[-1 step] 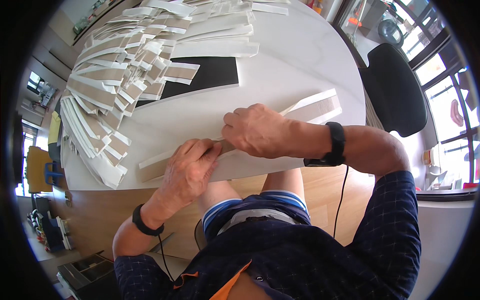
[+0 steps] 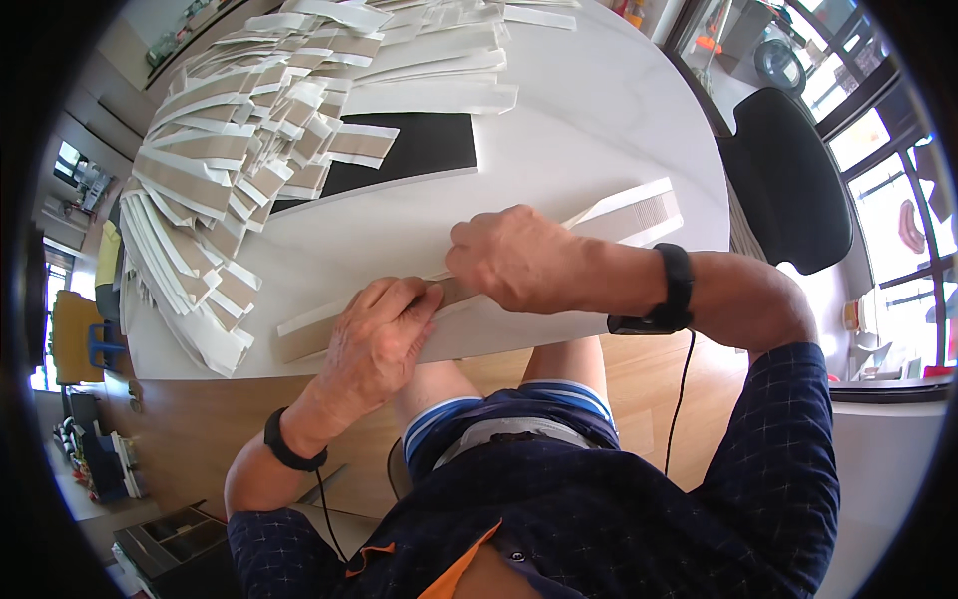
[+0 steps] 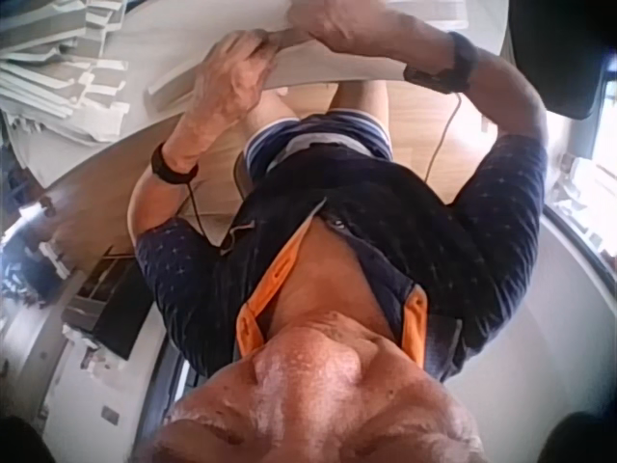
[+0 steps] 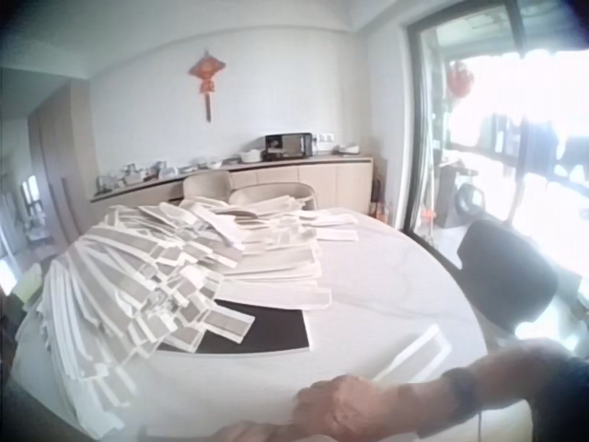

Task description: The person folds and presses white paper strips on a white table, then gathers a large pile of these strips.

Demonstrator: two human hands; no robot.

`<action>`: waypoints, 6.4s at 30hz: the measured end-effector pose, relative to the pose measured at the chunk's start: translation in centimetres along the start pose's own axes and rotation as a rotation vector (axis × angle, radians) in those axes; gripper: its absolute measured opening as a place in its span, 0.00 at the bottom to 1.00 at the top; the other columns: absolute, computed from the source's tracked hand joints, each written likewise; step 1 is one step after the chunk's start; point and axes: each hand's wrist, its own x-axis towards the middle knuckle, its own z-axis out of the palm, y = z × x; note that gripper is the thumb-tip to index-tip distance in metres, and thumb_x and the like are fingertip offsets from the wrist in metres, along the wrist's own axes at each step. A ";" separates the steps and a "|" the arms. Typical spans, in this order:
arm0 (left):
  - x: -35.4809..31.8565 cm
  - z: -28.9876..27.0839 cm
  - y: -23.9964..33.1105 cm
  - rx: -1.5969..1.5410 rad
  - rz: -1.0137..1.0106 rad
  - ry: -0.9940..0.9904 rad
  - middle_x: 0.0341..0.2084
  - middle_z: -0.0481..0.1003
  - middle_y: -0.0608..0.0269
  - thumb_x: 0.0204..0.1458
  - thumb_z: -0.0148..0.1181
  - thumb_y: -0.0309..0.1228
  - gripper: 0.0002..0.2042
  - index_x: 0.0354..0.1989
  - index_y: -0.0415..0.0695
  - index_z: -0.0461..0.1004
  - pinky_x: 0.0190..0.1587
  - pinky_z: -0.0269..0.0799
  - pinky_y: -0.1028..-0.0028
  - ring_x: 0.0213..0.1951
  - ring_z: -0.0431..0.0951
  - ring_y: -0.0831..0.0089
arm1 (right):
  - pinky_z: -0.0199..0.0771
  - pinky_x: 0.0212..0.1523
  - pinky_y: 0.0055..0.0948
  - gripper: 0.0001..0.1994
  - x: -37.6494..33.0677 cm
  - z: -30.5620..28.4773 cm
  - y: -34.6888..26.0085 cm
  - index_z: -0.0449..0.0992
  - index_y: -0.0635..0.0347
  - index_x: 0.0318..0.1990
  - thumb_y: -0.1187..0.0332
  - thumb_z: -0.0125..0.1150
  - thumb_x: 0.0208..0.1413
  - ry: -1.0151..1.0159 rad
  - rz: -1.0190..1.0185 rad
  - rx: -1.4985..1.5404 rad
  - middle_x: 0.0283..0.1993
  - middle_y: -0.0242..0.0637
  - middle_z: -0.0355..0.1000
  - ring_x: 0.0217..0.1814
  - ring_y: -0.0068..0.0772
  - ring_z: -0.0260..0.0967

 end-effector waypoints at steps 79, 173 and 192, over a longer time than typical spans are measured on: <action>1.2 -0.8 0.8 0.014 -0.033 -0.035 0.46 0.76 0.55 0.52 0.67 0.21 0.18 0.53 0.35 0.79 0.52 0.75 0.58 0.49 0.77 0.53 | 0.78 0.54 0.39 0.08 -4.3 -4.1 6.6 0.84 0.63 0.43 0.69 0.68 0.62 -0.222 0.657 0.389 0.42 0.43 0.81 0.51 0.44 0.78; -0.2 -1.6 0.4 0.023 -0.111 -0.031 0.47 0.77 0.60 0.54 0.59 0.19 0.16 0.52 0.40 0.80 0.55 0.76 0.60 0.50 0.78 0.57 | 0.80 0.42 0.41 0.08 -3.6 0.3 0.0 0.81 0.62 0.38 0.73 0.73 0.52 0.139 0.198 0.225 0.41 0.40 0.75 0.42 0.44 0.76; -2.1 -1.2 -1.5 -0.166 -0.148 0.115 0.47 0.82 0.51 0.47 0.63 0.11 0.12 0.40 0.35 0.81 0.48 0.82 0.61 0.50 0.83 0.50 | 0.81 0.45 0.39 0.06 -9.2 -0.1 -0.7 0.82 0.60 0.36 0.75 0.74 0.52 0.308 0.401 0.179 0.42 0.40 0.76 0.44 0.46 0.75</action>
